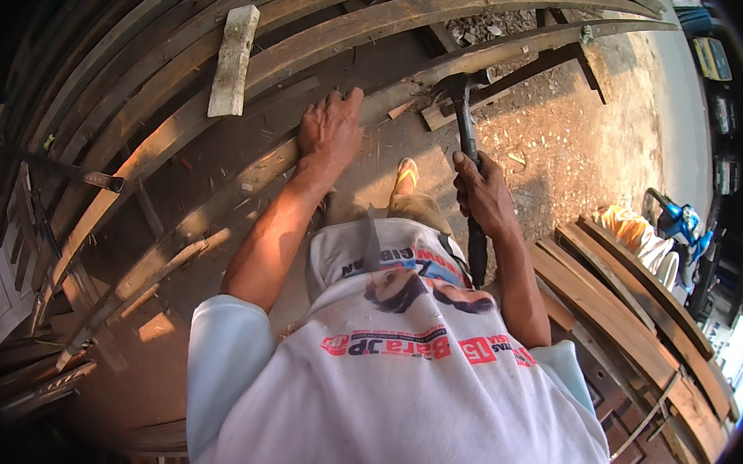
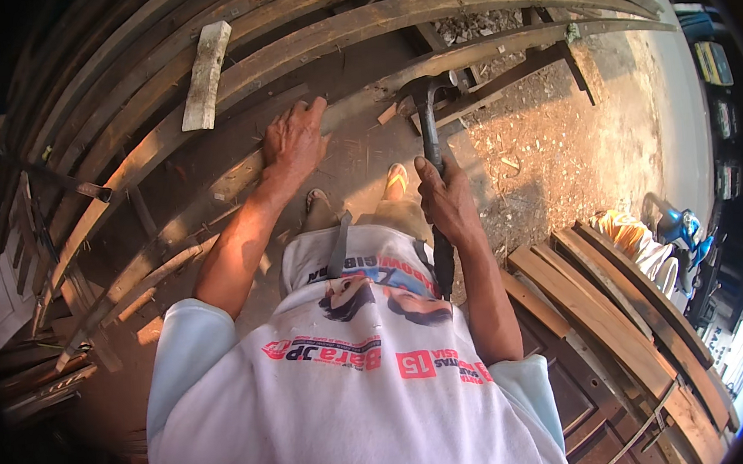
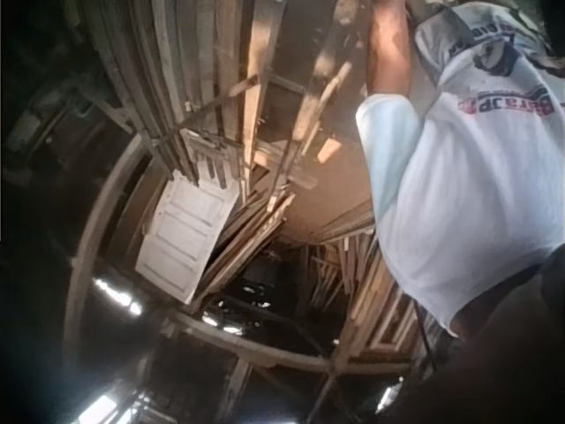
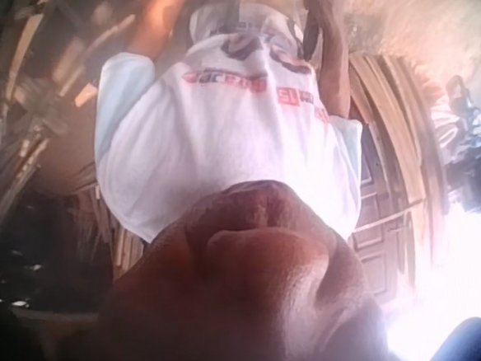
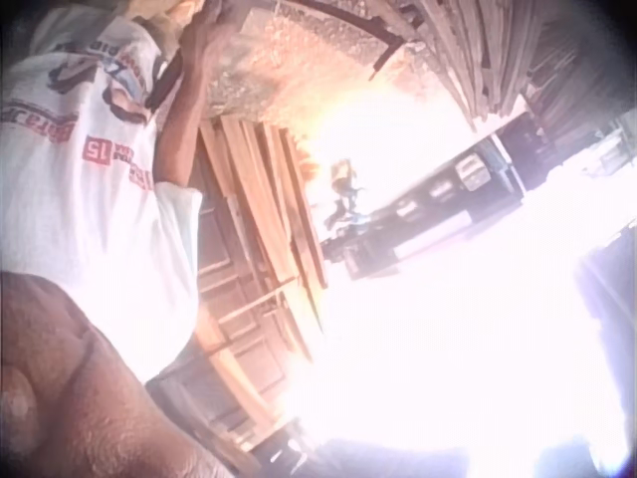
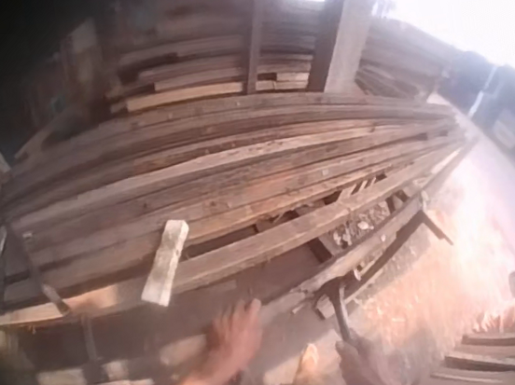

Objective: The person uses a hammer to strike small wooden blocks placed on a stack of wooden planks. The person repeatedly positions the blocks and hammers them, moving along the stack of planks.

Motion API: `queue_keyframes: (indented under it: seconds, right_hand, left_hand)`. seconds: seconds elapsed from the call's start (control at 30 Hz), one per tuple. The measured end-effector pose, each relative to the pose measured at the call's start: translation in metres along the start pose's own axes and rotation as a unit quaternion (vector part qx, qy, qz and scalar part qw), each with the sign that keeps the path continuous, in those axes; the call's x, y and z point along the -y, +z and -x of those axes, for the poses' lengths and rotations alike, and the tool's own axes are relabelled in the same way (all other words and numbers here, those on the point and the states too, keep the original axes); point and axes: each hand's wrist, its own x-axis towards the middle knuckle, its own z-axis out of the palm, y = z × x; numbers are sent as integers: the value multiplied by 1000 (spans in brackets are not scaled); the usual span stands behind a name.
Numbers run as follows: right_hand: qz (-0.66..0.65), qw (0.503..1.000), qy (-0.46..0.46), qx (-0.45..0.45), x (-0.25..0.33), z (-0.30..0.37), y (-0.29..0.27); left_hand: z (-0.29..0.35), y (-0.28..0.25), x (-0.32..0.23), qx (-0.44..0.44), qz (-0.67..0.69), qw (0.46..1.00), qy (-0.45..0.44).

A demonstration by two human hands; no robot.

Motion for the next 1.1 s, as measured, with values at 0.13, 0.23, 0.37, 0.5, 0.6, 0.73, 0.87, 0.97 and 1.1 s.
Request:
queue_keyframes:
  seconds: [0.13, 0.23, 0.37, 0.5, 0.6, 0.73, 0.87, 0.97, 1.1]
  right_hand:
    - [-32, 998, -57, -25, 29, 25, -8]
    - [-31, 991, -118, -57, 43, 29, -12]
    - [-130, 968, -206, -56, 58, 40, -10]
    - [-307, 908, -271, 88, 58, 35, -34]
    - [-342, 864, -360, 85, 79, 47, -28]
    - [-64, 952, -291, -71, 96, 54, -51]
    - [69, 914, -350, -191, 101, 36, -57]
    - [-36, 890, -426, -156, 101, 2, -68]
    - [-285, 864, -403, -95, 136, -32, -39]
  left_hand:
    - [-9, -3, 1, 35, 36, 998, -38]
    - [-15, -16, -1, 84, 49, 993, -60]
    - [-28, -34, 0, 171, 48, 980, -87]
    - [-35, -41, 5, 204, 70, 972, -88]
    - [-37, -47, 3, 218, 69, 969, -89]
    - [-41, -44, 12, 221, 85, 969, -77]
    - [-44, -42, 14, 236, 96, 964, -71]
    - [-45, -48, 16, 238, 115, 962, -62]
    - [-51, -46, 25, 244, 136, 959, -44]
